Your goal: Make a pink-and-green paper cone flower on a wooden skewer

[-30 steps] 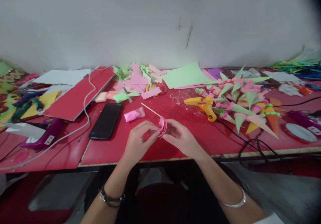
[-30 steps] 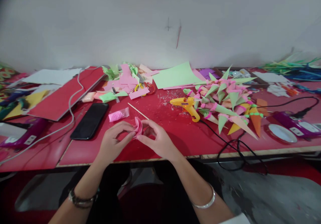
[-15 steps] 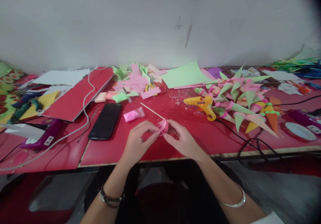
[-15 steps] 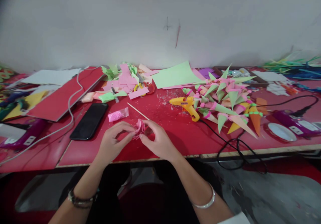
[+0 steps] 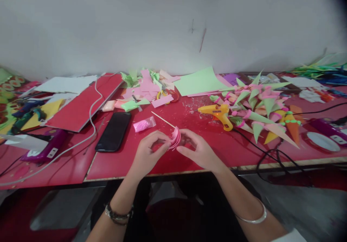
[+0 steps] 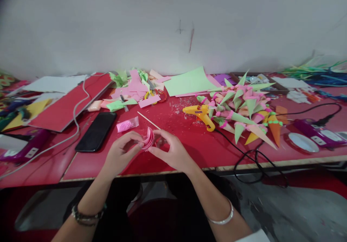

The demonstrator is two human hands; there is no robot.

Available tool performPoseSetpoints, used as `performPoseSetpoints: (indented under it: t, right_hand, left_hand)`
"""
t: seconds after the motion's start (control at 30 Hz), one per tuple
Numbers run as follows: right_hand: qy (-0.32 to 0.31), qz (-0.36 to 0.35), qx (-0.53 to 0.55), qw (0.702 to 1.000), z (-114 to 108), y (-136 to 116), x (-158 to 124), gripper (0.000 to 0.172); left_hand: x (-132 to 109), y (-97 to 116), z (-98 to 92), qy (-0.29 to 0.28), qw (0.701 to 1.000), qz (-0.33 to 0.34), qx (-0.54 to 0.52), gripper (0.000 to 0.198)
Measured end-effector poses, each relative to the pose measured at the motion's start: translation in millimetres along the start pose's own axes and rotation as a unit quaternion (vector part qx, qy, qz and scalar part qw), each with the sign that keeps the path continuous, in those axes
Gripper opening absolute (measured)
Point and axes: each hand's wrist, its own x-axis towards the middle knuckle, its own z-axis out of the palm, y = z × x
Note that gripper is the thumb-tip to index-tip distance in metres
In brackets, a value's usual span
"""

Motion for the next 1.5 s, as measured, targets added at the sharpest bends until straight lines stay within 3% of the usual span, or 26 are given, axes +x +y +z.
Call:
performPoseSetpoints:
  t: [0.27,0.37,0.57,0.77,0.9,1.23,1.4,1.5]
  right_hand:
    - [0.011,0.001,-0.044,0.999,2.4,-0.2,-0.6,0.028]
    - [0.044,-0.013,-0.064,0.997,-0.5,1.9,0.5,0.026]
    - [0.122,-0.030,-0.089,0.988,-7.5,2.2,2.6,0.006]
    - [0.036,-0.023,-0.077,0.996,-5.5,-0.9,0.9,0.025]
    - [0.038,-0.030,-0.106,0.993,-4.2,0.9,1.9,0.017]
    - [0.126,-0.014,-0.168,0.978,-14.9,5.1,4.0,0.004]
    - [0.171,-0.022,-0.237,0.956,-23.6,10.4,5.0,0.004]
    - [0.205,-0.015,-0.284,0.936,-29.0,16.2,5.4,0.005]
  left_hand:
    - [-1.4,-3.9,0.8,-0.008,1.000,-0.004,0.003,0.005]
    - [-1.6,-3.3,-1.0,-0.012,1.000,-0.009,0.008,0.006]
    - [-0.4,0.1,-4.1,-0.029,0.999,-0.009,0.021,0.007]
    - [0.4,-0.4,-0.3,-0.021,0.999,-0.020,0.014,0.007]
    - [0.0,-0.7,0.4,-0.025,0.999,-0.035,0.001,0.007]
    - [1.7,-2.0,-8.3,-0.012,0.999,-0.042,0.004,0.008]
    - [2.7,-5.2,-16.3,0.026,0.996,-0.033,0.076,0.008]
    - [3.2,-7.3,-18.2,0.010,0.991,-0.016,0.135,0.010]
